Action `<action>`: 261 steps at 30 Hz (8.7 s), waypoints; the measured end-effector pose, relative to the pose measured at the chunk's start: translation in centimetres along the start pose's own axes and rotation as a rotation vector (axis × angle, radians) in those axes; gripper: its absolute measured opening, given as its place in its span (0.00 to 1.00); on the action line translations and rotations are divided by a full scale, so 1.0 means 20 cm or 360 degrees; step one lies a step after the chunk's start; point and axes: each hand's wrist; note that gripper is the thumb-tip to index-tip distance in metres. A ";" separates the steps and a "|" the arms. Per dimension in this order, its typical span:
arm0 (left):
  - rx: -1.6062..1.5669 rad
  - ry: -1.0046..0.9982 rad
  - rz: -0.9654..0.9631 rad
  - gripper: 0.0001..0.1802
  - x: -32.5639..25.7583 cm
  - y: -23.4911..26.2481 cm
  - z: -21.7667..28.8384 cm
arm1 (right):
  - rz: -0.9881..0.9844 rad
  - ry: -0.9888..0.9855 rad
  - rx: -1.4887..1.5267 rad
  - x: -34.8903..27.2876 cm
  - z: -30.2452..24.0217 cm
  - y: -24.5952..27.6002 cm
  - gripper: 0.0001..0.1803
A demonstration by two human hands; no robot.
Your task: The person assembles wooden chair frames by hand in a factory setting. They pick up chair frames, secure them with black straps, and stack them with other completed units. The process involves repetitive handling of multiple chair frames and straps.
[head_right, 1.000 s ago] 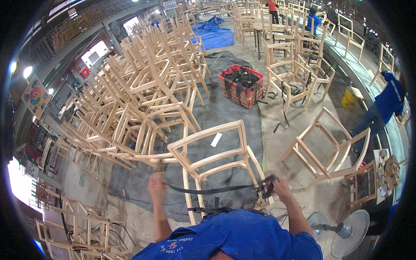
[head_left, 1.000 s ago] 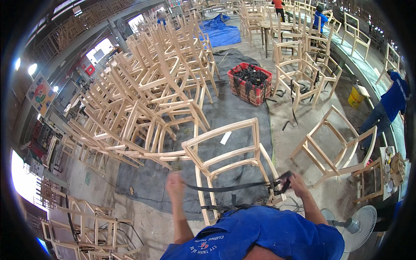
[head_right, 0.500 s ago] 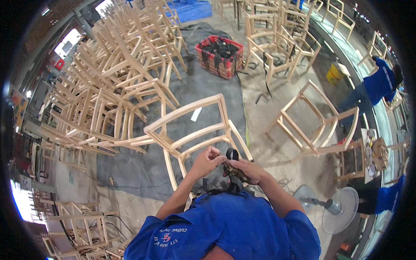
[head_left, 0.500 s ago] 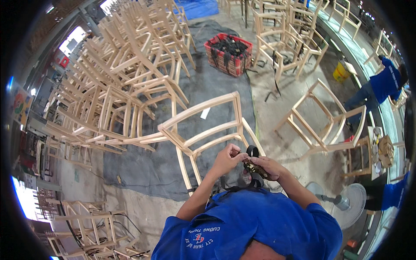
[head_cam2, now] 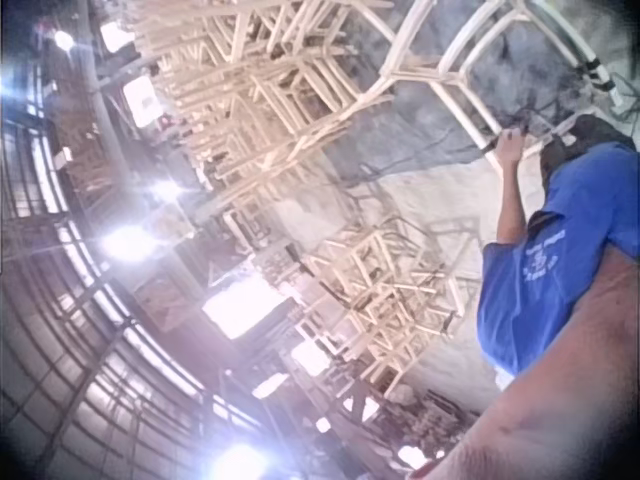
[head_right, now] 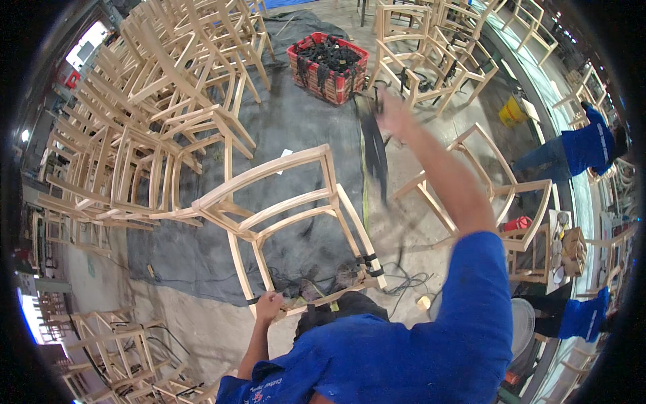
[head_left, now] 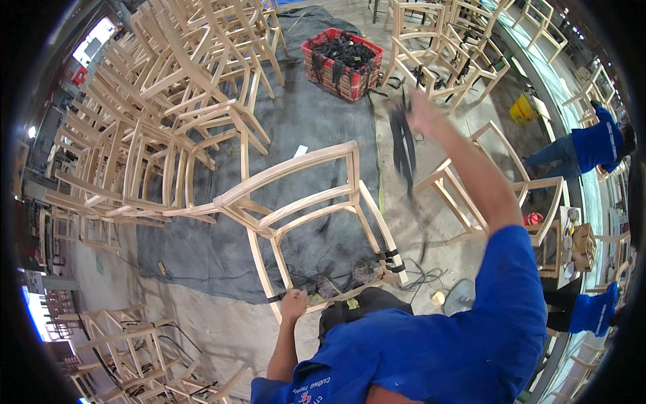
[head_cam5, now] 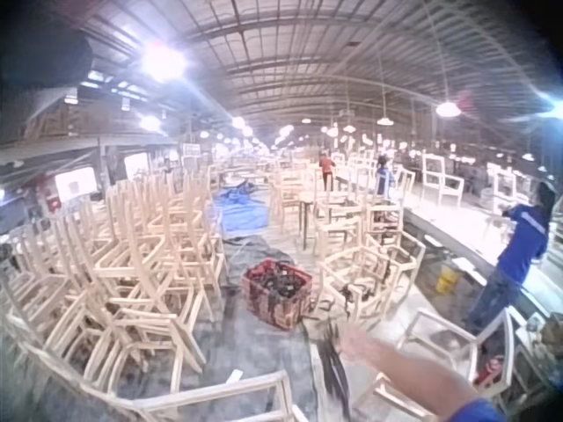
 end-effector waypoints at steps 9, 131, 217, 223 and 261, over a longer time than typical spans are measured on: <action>-0.0376 0.0544 0.0205 0.21 -0.26 -0.29 -0.34 | -0.0441 -0.0414 0.1610 0.22 -0.46 -0.31 0.22; 0.0416 -0.0628 -0.1267 0.12 0.89 -1.33 -0.32 | -0.1721 -0.0955 0.1718 -2.15 -0.49 -0.75 0.21; -0.1162 -0.0260 -0.0398 0.21 -0.03 -0.57 0.54 | -0.1942 -0.1533 0.2470 -1.49 -0.62 0.09 0.14; -0.0700 -0.0149 0.0127 0.22 -0.03 -0.32 0.20 | -0.0590 0.0354 0.0148 0.19 -0.13 0.44 0.14; -0.0318 0.0257 0.1171 0.23 0.38 -0.17 -1.26 | -0.1960 0.0580 0.1353 -2.19 -2.55 -1.70 0.44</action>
Point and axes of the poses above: each hand's wrist, its own x-axis towards the middle knuckle, its own y-axis out of the back of the hand, z = x × y, and after that the axes turned 13 degrees about -x, right-handed
